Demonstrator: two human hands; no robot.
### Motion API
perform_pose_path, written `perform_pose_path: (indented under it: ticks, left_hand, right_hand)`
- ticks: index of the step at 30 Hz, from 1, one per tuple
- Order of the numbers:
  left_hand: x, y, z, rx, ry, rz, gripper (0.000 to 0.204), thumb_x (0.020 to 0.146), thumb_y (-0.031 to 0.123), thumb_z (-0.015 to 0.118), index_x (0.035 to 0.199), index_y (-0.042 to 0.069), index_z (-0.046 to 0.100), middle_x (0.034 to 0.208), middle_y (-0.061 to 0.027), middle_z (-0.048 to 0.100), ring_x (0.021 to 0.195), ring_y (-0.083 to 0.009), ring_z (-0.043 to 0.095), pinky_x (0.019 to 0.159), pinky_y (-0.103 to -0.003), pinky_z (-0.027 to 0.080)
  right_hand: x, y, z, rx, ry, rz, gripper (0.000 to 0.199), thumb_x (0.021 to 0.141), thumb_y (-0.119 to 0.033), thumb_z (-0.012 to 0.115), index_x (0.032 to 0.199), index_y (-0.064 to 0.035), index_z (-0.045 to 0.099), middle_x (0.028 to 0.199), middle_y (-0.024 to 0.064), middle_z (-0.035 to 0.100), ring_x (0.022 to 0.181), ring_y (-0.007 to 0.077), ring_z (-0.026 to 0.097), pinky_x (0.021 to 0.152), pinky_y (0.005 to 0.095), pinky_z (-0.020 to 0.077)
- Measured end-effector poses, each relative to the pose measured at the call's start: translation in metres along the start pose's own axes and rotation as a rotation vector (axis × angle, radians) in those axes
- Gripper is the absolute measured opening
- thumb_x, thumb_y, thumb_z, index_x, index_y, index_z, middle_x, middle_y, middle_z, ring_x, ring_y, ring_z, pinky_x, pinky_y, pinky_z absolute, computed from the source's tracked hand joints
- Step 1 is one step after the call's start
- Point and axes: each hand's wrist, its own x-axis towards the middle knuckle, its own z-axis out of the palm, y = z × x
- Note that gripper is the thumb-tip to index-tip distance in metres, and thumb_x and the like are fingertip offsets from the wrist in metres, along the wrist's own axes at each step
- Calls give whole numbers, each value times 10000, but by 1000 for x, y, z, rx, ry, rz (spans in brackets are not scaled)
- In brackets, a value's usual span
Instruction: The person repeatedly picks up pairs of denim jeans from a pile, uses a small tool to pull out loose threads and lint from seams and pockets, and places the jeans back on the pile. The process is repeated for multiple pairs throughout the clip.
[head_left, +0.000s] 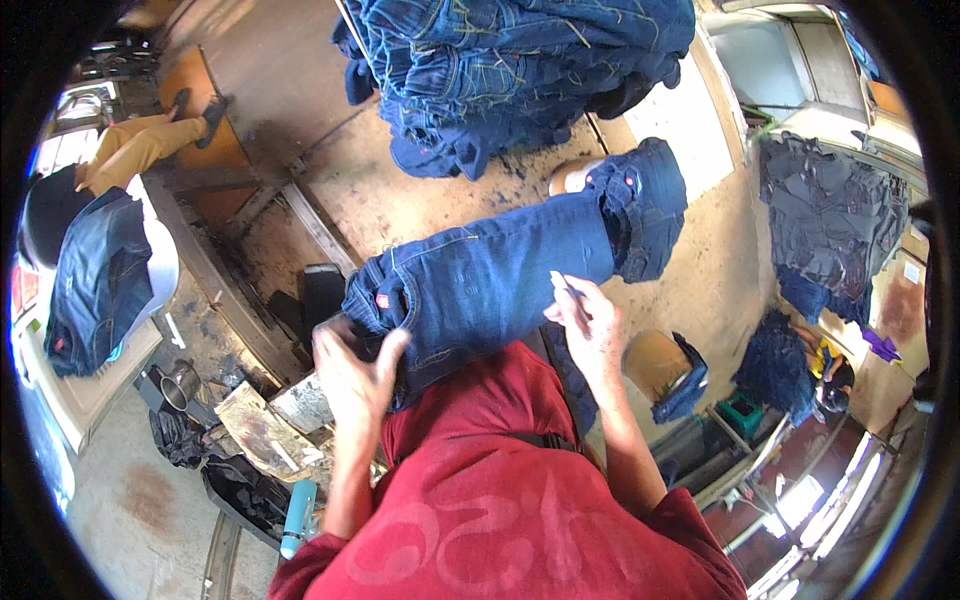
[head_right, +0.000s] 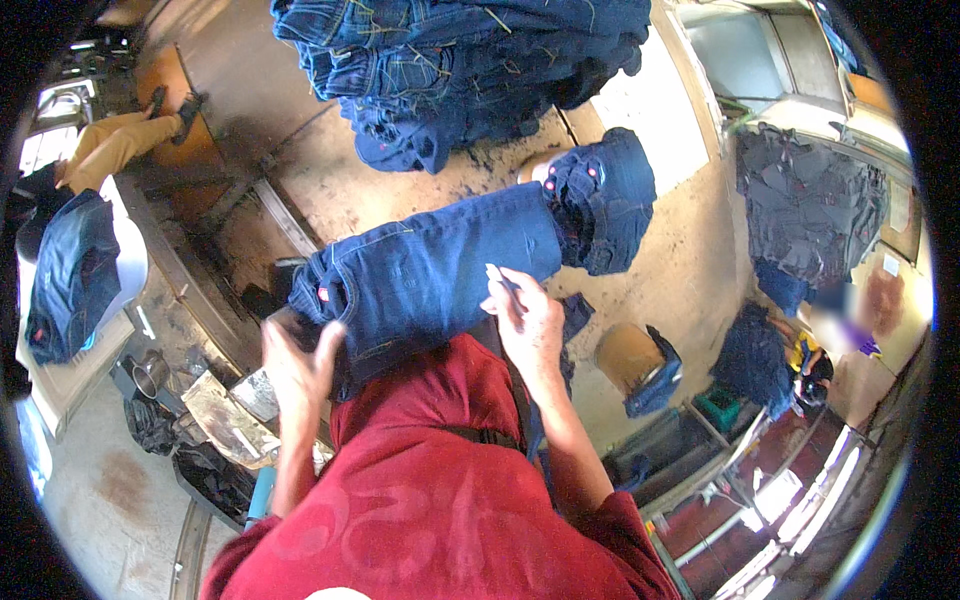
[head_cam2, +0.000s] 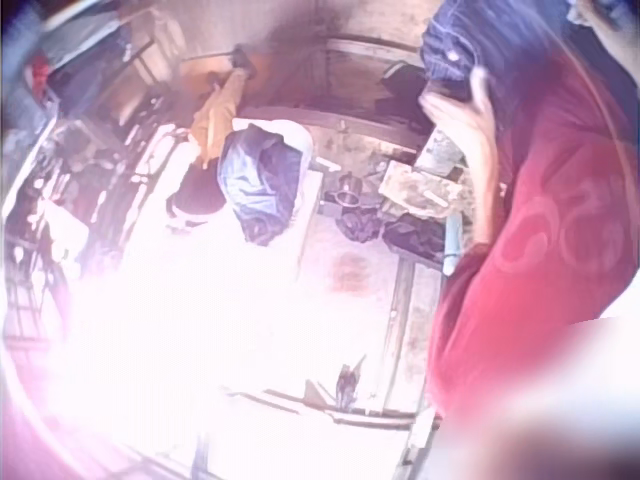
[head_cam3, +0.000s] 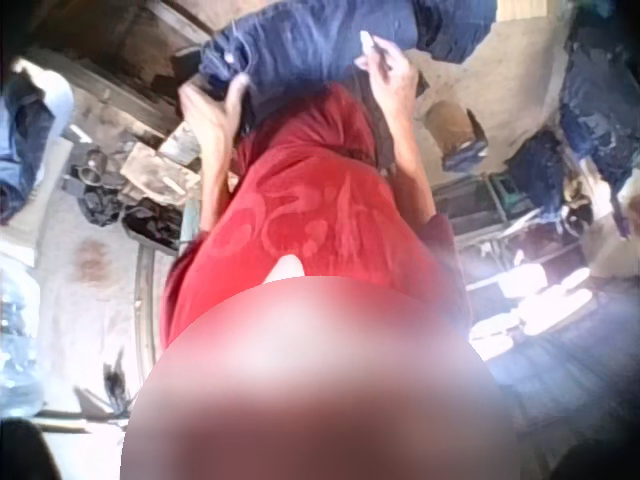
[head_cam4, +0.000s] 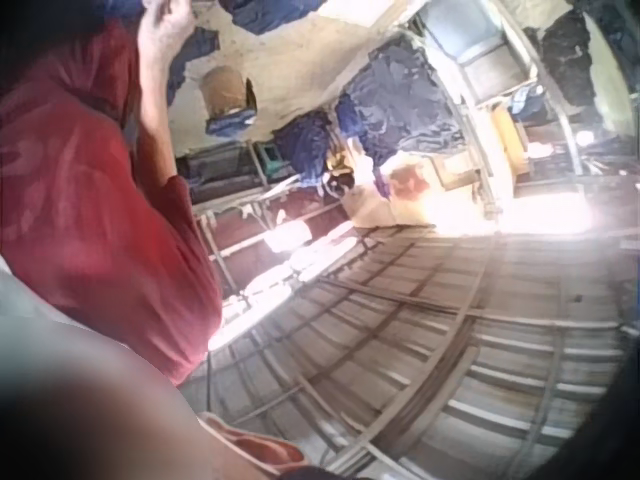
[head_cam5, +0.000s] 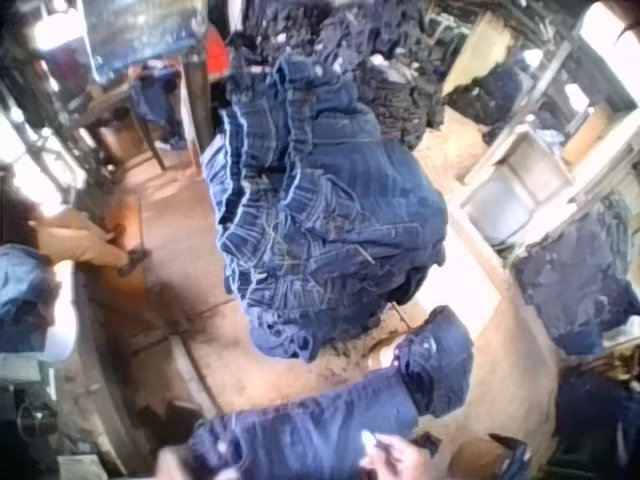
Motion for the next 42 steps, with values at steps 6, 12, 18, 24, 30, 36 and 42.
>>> perform_pose_path:
  ticks: [6,12,18,24,30,36,42]
  left_hand:
    - [-48,-28,65,-84,118,193,517,824,246,949,1175,-30,690,1116,-187,778,1041,-353,767,937,-466,601]
    - [-41,-12,54,-1663,-847,-663,471,981,176,789,1385,-38,675,1309,-191,776,1153,-323,775,1036,-449,632]
    - [-38,27,54,-1576,-798,-322,443,980,211,742,1320,-68,697,1230,-200,792,1122,-339,774,1065,-505,612]
    - [-39,36,53,-1400,-953,-360,494,884,49,700,1342,-130,658,1264,-284,765,1109,-365,783,1049,-475,628]
    - [-42,15,37,-1302,-771,-359,370,789,-1,734,1147,-95,742,1071,-197,802,956,-323,791,971,-447,656]
    - [-38,11,32,-1276,-805,-372,405,772,-3,746,1169,-86,737,1074,-199,802,977,-320,786,969,-459,654]
    - [-45,14,22,-1226,-743,-357,397,776,-23,733,1167,-91,737,1088,-208,799,976,-322,785,965,-457,653]
  right_hand:
    - [12,20,-40,41,-49,-146,253,1095,-136,695,1302,5,731,874,115,823,790,152,792,748,302,623]
    - [-5,10,-71,90,-143,-196,256,1117,-142,668,1304,25,722,899,83,800,813,115,756,759,279,623]
    - [-31,14,-80,68,-122,-193,233,1093,-146,695,1257,11,749,886,103,820,804,134,784,739,291,609]
    - [-53,18,-71,71,-77,-221,204,1080,-164,709,1213,-23,773,858,111,827,789,170,810,741,312,605]
    - [-62,18,-59,57,-83,-191,190,1071,-141,708,1212,-32,774,878,131,829,799,204,821,740,339,614]
    - [-66,15,-54,52,-38,-205,190,1072,-150,706,1213,-44,777,874,122,830,792,202,818,732,335,608]
    - [-65,13,-49,133,-72,-159,243,1091,-139,698,1271,15,751,893,86,820,811,128,778,760,275,600]
